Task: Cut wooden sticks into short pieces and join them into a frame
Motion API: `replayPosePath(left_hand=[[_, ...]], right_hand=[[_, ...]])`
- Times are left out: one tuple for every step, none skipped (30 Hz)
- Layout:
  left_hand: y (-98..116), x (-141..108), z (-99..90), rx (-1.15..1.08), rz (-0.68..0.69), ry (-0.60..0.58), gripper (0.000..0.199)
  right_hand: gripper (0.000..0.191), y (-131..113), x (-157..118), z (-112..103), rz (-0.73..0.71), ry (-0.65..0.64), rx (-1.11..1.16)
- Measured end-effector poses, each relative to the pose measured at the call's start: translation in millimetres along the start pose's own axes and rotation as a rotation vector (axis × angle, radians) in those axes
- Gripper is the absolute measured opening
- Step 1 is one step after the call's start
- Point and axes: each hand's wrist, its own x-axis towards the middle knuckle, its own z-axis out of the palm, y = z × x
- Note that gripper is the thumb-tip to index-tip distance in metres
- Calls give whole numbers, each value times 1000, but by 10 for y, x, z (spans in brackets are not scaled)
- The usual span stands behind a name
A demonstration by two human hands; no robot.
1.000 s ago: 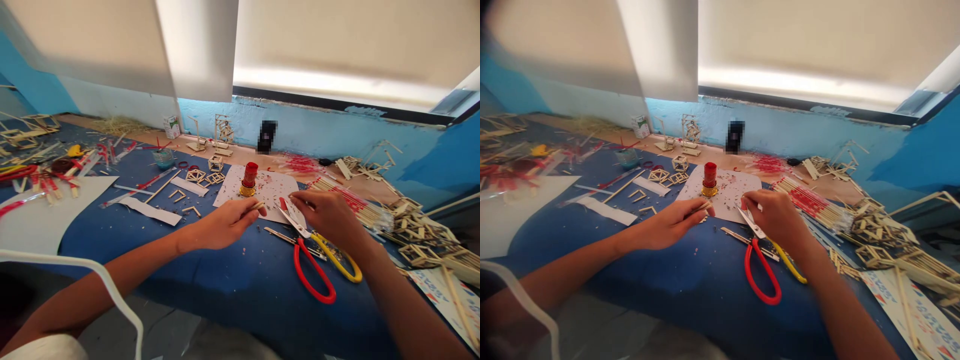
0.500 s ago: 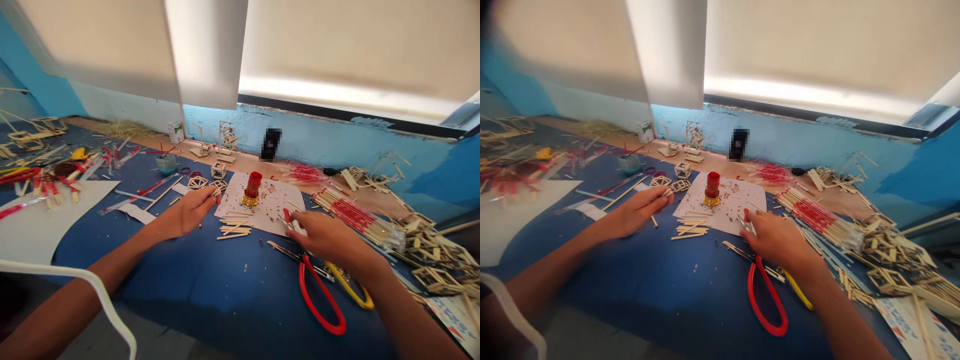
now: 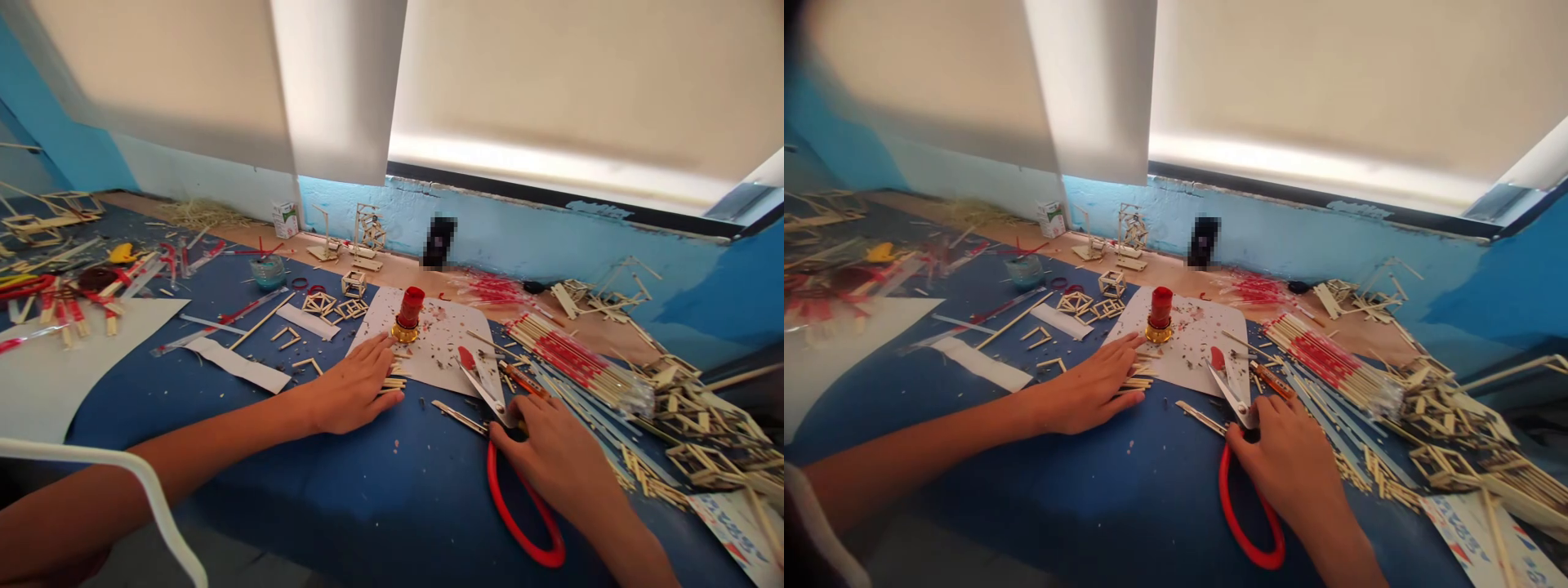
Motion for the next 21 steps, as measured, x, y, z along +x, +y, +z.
replayPosePath(left_hand=[[-2, 2, 11, 1, 5, -19, 45], [-4, 5, 18, 1, 11, -37, 46], [-3, 8, 22, -1, 17, -53, 46], [3, 12, 24, -3, 21, -68, 47], [13, 16, 26, -7, 24, -83, 49], [27, 22, 30, -11, 27, -98, 53], [45, 28, 37, -16, 31, -113, 56], [63, 34, 47, -22, 37, -128, 60], [81, 39, 61, -27, 46, -143, 63], [95, 45, 77, -31, 58, -154, 64], [105, 51, 94, -34, 73, -163, 64], [109, 57, 109, -36, 88, -167, 63], [108, 65, 117, -37, 99, -171, 62], [103, 74, 115, -36, 110, -164, 60], [96, 84, 100, -30, 125, -138, 57], [91, 95, 70, -22, 147, -89, 51], [93, 104, 24, -16, 184, -24, 43], [105, 108, -35, -14, 242, 48, 35], [130, 105, -103, -15, 322, 115, 27], [170, 90, -176, -20, 419, 171, 23], [226, 62, -247, -25, 522, 204, 21]], right_hand=[[26, 21, -10, 7, 22, 2, 3], [25, 50, -23, 12, 42, -3, 10], [26, 84, -38, 14, 59, -16, 19], [26, 120, -55, 11, 75, -30, 30], [27, 159, -70, 3, 88, -45, 37], [27, 198, -78, -12, 99, -61, 41], [28, 237, -76, -34, 104, -83, 47], [30, 277, -59, -62, 115, -104, 51], [33, 320, -20, -94, 131, -124, 56], [36, 365, 40, -129, 151, -134, 56], [37, 413, 122, -162, 166, -143, 55], [38, 463, 223, -190, 177, -148, 55], [36, 513, 334, -210, 178, -144, 42], [32, 561, 448, -218, 157, -192, 45], [29, 605, 556, -215, 143, -227, 53], [24, 645, 649, -202, 137, -259, 57], [19, 679, 724, -182, 132, -287, 64], [15, 710, 780, -160, 132, -300, 69], [12, 737, 817, -143, 131, -305, 70], [9, 761, 842, -133, 127, -303, 72], [8, 778, 859, -136, 119, -295, 73]])
